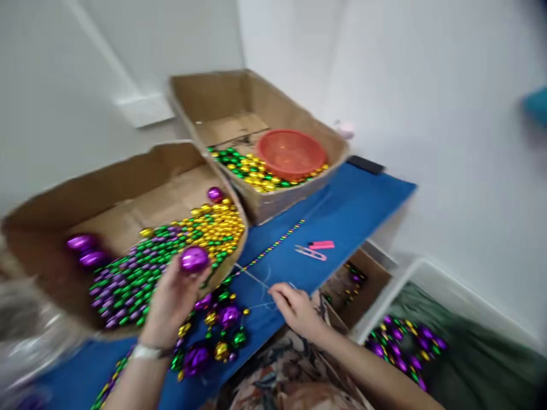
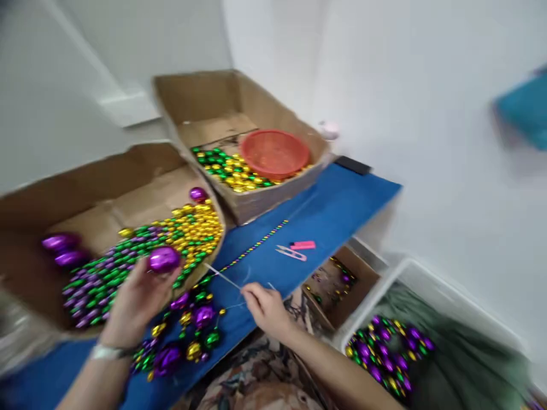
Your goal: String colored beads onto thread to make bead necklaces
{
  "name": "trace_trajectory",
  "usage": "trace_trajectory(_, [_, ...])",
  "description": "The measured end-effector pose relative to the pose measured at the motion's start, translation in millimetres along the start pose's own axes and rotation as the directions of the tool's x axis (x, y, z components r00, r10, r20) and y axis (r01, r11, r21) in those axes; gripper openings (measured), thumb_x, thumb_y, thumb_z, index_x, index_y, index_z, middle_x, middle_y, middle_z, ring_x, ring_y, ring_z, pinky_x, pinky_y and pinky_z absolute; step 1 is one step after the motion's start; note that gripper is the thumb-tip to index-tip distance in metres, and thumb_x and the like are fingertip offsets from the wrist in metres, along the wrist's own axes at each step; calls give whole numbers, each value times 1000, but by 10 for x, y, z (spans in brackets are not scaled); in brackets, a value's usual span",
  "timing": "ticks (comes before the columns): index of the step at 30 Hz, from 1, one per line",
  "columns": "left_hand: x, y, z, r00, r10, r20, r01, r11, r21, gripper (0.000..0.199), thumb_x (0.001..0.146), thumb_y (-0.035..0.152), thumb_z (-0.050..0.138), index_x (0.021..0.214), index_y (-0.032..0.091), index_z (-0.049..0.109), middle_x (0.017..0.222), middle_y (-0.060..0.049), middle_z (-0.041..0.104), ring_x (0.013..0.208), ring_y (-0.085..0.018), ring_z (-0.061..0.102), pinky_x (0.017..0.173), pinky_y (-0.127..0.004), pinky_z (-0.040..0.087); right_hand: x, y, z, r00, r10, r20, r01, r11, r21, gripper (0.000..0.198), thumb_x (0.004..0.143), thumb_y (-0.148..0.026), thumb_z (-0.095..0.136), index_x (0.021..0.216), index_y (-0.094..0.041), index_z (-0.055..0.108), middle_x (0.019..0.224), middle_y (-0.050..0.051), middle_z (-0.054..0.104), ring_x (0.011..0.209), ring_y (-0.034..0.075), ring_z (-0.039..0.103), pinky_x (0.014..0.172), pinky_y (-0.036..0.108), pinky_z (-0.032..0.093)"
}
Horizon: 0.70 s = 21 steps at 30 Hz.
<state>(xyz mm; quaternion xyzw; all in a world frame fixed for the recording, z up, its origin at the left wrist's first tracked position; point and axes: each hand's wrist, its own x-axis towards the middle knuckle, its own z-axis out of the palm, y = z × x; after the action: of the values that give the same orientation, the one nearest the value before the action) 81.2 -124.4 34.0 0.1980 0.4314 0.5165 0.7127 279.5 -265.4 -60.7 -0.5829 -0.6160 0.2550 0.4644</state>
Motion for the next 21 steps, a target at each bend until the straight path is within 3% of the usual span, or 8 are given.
trace_trajectory(2, [-137,81,-145,998,-3,-57,2,1000,-25,22,95,30,48,99,15,63,102,-9,68,92,-22,66,75,-35,59,61,-62,-35,997,-65,42,64,998,11,18,98,-25,41,100,-22,59,87,1,71,76,11,67,69,19,49])
trace_trajectory(4, [-209,11,-193,998,-42,-51,39,998,-57,26,95,33,46,99,14,64,102,-10,70,92,-23,68,74,-33,60,71,-133,-36,989,-123,77,125,992,-20,18,98,-23,41,101,-21,59,88,2,71,75,12,68,69,20,49])
trace_trajectory(10, [-301,-215,-365,1000,7,-22,-9,997,-83,19,87,29,61,100,15,64,103,-9,70,92,-22,68,78,-35,59,52,-259,-3,971,-220,93,229,968,-103,17,97,-21,42,102,-21,58,87,3,72,75,13,69,69,21,51])
trace_trajectory(17, [-449,-203,-465,991,112,77,-112,994,-8,41,81,32,70,120,25,59,112,-6,66,93,-20,68,79,-35,59,119,-284,24,956,-258,140,275,954,-119,18,97,-20,42,104,-21,58,88,4,72,75,13,69,70,22,51])
trace_trajectory(21, [-469,-262,-505,996,51,76,-48,998,-49,30,79,35,72,103,18,63,105,-8,69,91,-25,70,79,-38,58,92,-288,50,951,-257,171,279,953,-117,18,97,-20,42,104,-21,59,88,4,72,75,13,69,70,22,51])
